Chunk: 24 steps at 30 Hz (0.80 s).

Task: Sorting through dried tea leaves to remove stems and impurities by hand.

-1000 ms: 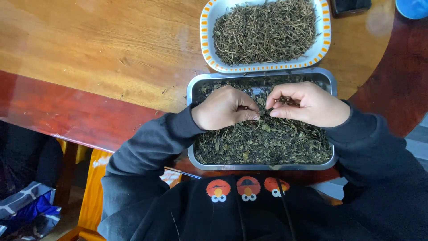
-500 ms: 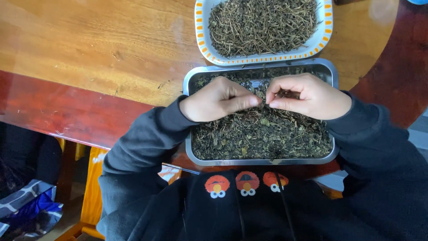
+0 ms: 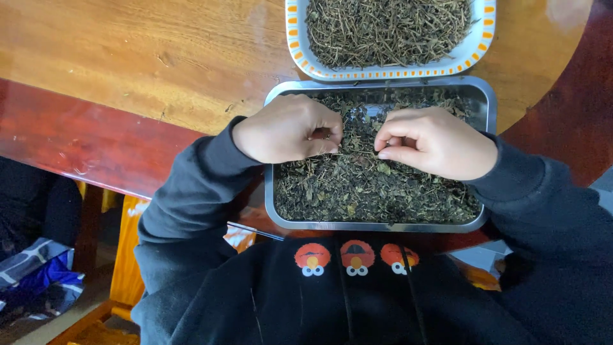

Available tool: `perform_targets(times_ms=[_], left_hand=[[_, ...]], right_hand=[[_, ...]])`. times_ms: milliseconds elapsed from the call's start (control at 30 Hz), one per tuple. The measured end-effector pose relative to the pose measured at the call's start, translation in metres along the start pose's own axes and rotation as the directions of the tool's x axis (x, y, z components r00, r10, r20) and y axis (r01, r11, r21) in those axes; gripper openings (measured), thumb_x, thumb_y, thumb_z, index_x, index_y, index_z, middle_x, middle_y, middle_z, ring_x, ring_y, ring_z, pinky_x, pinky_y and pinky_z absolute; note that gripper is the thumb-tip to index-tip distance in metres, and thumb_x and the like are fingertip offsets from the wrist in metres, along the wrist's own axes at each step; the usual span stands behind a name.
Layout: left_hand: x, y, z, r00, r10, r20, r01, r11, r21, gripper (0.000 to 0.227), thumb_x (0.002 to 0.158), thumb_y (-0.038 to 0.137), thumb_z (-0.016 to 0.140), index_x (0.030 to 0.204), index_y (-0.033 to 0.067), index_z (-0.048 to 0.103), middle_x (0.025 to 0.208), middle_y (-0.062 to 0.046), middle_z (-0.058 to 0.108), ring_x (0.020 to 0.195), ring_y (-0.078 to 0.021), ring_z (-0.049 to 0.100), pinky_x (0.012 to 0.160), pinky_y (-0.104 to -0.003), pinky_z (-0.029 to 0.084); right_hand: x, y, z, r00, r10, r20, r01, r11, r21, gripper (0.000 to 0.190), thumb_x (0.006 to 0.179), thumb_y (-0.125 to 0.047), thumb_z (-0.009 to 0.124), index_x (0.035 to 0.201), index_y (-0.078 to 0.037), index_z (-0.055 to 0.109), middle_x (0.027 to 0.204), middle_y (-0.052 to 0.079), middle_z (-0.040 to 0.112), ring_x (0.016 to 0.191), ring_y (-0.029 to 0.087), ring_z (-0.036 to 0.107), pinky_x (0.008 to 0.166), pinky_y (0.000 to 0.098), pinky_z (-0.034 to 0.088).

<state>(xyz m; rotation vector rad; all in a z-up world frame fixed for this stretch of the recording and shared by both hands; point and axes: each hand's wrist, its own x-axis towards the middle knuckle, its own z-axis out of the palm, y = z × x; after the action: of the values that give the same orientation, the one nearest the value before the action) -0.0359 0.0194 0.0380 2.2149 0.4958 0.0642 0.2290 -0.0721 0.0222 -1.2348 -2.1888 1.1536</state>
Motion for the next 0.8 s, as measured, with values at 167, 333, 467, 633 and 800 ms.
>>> perform_targets(times_ms=[167, 333, 467, 633, 800], left_hand=[[0.006, 0.014, 0.011, 0.989, -0.115, 0.097, 0.083, 0.956, 0.282, 0.005, 0.094, 0.018, 0.074, 0.090, 0.0146, 0.076, 0.077, -0.004, 0.074, 0.074, -0.0240, 0.075, 0.075, -0.040, 0.060], [0.011, 0.000, 0.038, 0.999, -0.011, 0.034, -0.004, 0.913, 0.409, 0.004, 0.090, 0.015, 0.075, 0.087, 0.0124, 0.076, 0.079, -0.005, 0.074, 0.076, -0.0267, 0.075, 0.069, -0.041, 0.061], [0.009, 0.006, 0.033, 0.997, 0.059, -0.044, -0.042, 0.947, 0.318, 0.005, 0.089, 0.012, 0.071, 0.089, 0.0099, 0.076, 0.081, -0.011, 0.076, 0.078, -0.0340, 0.076, 0.070, -0.046, 0.060], [0.013, -0.010, 0.032, 0.980, 0.113, -0.164, -0.078, 0.976, 0.204, 0.015, 0.092, 0.020, 0.062, 0.091, 0.0165, 0.076, 0.090, 0.000, 0.078, 0.082, -0.0293, 0.074, 0.054, -0.049, 0.049], [0.019, -0.021, 0.038, 0.949, 0.144, -0.279, -0.178, 0.979, -0.101, 0.005, 0.091, 0.017, 0.078, 0.096, 0.0165, 0.080, 0.089, 0.004, 0.078, 0.067, -0.0092, 0.067, 0.059, -0.026, 0.049]], right_hand=[[0.010, -0.002, 0.015, 0.994, 0.077, 0.076, -0.049, 0.946, -0.320, 0.007, 0.090, -0.015, 0.074, 0.089, -0.008, 0.074, 0.074, 0.005, 0.066, 0.065, 0.022, 0.066, 0.056, 0.0350, 0.056], [0.010, -0.006, 0.016, 0.985, 0.139, 0.105, -0.073, 0.876, -0.477, 0.004, 0.089, -0.013, 0.073, 0.089, -0.009, 0.075, 0.075, 0.004, 0.068, 0.069, 0.022, 0.069, 0.059, 0.0355, 0.058], [0.004, -0.002, 0.005, 0.987, 0.151, 0.052, -0.136, 0.965, -0.224, 0.003, 0.086, -0.006, 0.071, 0.089, -0.006, 0.070, 0.080, 0.010, 0.068, 0.078, 0.028, 0.072, 0.061, 0.0403, 0.061], [-0.006, 0.015, -0.017, 0.993, 0.098, 0.073, -0.099, 0.995, 0.021, 0.003, 0.093, -0.010, 0.071, 0.091, -0.011, 0.069, 0.082, 0.000, 0.062, 0.069, 0.013, 0.053, 0.062, 0.0287, 0.047], [-0.013, 0.029, -0.027, 0.994, 0.078, 0.076, -0.098, 0.941, 0.324, 0.008, 0.096, -0.010, 0.065, 0.104, -0.008, 0.066, 0.107, 0.003, 0.067, 0.094, 0.011, 0.064, 0.085, 0.0254, 0.053]])
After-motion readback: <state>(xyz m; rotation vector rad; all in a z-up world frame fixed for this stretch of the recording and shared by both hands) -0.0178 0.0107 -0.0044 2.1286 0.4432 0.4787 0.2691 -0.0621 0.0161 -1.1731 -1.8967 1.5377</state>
